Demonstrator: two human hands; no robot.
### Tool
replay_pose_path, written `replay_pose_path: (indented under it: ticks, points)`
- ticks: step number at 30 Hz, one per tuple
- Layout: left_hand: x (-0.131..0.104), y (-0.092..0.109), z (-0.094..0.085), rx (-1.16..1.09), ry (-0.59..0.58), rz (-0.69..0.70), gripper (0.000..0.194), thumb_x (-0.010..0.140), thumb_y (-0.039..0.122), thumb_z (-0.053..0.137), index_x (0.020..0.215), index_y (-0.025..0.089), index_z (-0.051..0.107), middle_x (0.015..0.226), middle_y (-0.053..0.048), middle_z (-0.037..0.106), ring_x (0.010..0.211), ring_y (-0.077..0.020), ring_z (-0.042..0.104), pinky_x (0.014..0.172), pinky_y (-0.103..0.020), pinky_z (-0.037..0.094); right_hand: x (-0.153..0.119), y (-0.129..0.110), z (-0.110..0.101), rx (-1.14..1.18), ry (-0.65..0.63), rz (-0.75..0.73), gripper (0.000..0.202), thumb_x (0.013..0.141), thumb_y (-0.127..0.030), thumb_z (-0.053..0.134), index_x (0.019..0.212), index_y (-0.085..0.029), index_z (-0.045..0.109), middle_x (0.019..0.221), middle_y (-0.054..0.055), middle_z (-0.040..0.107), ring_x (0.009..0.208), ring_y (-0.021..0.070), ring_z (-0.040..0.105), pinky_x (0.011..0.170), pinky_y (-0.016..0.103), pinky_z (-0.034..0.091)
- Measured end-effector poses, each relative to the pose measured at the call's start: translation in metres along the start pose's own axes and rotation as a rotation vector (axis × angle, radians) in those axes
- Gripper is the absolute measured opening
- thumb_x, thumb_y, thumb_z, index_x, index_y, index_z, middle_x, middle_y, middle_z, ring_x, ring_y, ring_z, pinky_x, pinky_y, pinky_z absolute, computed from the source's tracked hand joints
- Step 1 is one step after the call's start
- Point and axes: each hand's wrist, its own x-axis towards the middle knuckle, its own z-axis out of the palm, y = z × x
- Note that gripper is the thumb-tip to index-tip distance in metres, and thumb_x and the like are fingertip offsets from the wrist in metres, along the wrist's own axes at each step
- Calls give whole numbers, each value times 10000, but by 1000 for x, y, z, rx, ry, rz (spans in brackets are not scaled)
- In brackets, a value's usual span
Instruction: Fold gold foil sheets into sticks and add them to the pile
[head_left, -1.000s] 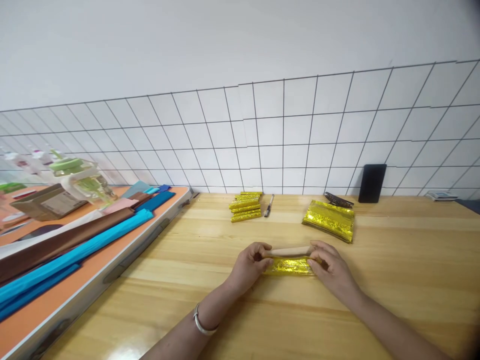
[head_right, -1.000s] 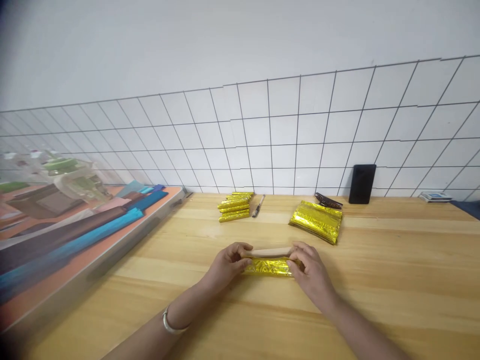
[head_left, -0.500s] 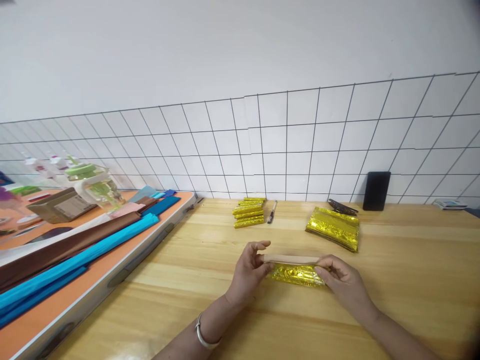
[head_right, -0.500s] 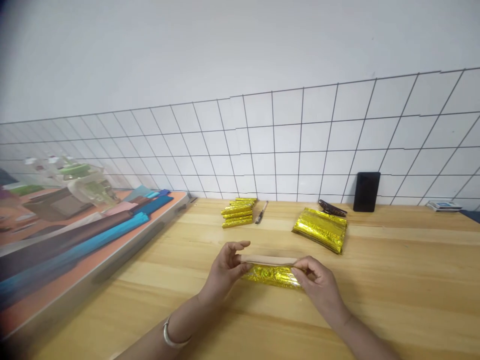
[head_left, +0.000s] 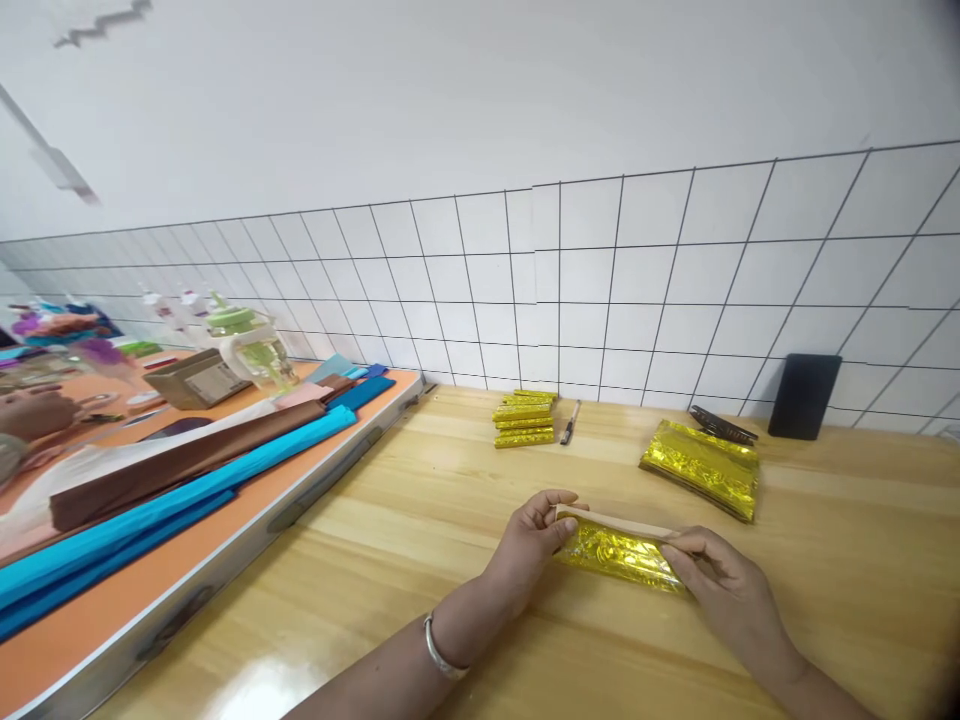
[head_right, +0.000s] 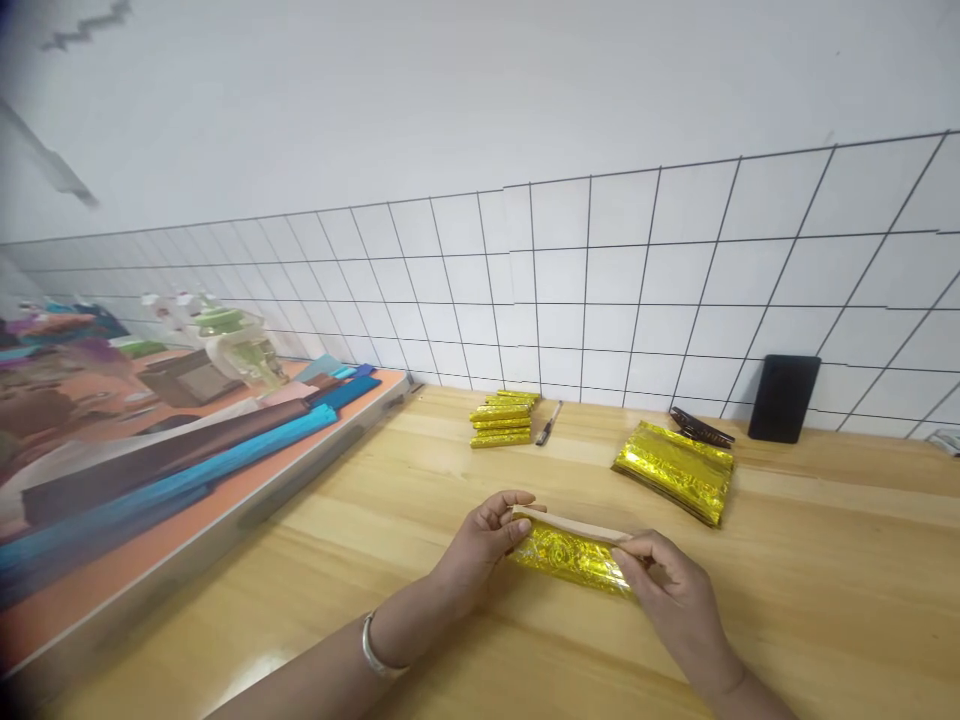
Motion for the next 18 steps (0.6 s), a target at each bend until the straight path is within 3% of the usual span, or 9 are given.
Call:
replay_pose_path:
  ticks: [3,12,15,18]
  points:
    - [-1,0,1,-2,-9,21,476,660,336,764,1068,178,577,1094,-98,638,902,-180,608,783,-275,443,-1,4,1,4,-16,47,202,809,-414,566,767,-223,618,753,24,611,685,174,550,577,253,446]
    - [-8,0,7,38,-68,87,369,768,356,666,1074,180,559,1053,-91,644,896,-185,604,809,-305,437,-3,1,1,38,-43,115,227,821,-429,546,747,-215,558,635,-17,485,564,132,442,499,230,373]
    - [-10,-1,9,91,-39,77,334,787,392,635,1035,178,574,1037,-83,646,852,-170,596,743,-270,436,-3,0,0,40,-31,123,224,819,-434,547,755,-219,549,649,-17,490,572,134,449,504,232,375]
    - [-10,-3,10,160,11,69,345,775,439,627,988,170,594,973,-66,654,673,-116,552,591,-216,394,-3,0,-1,32,-2,103,219,819,-431,546,753,-222,542,647,-18,488,579,135,458,514,233,383]
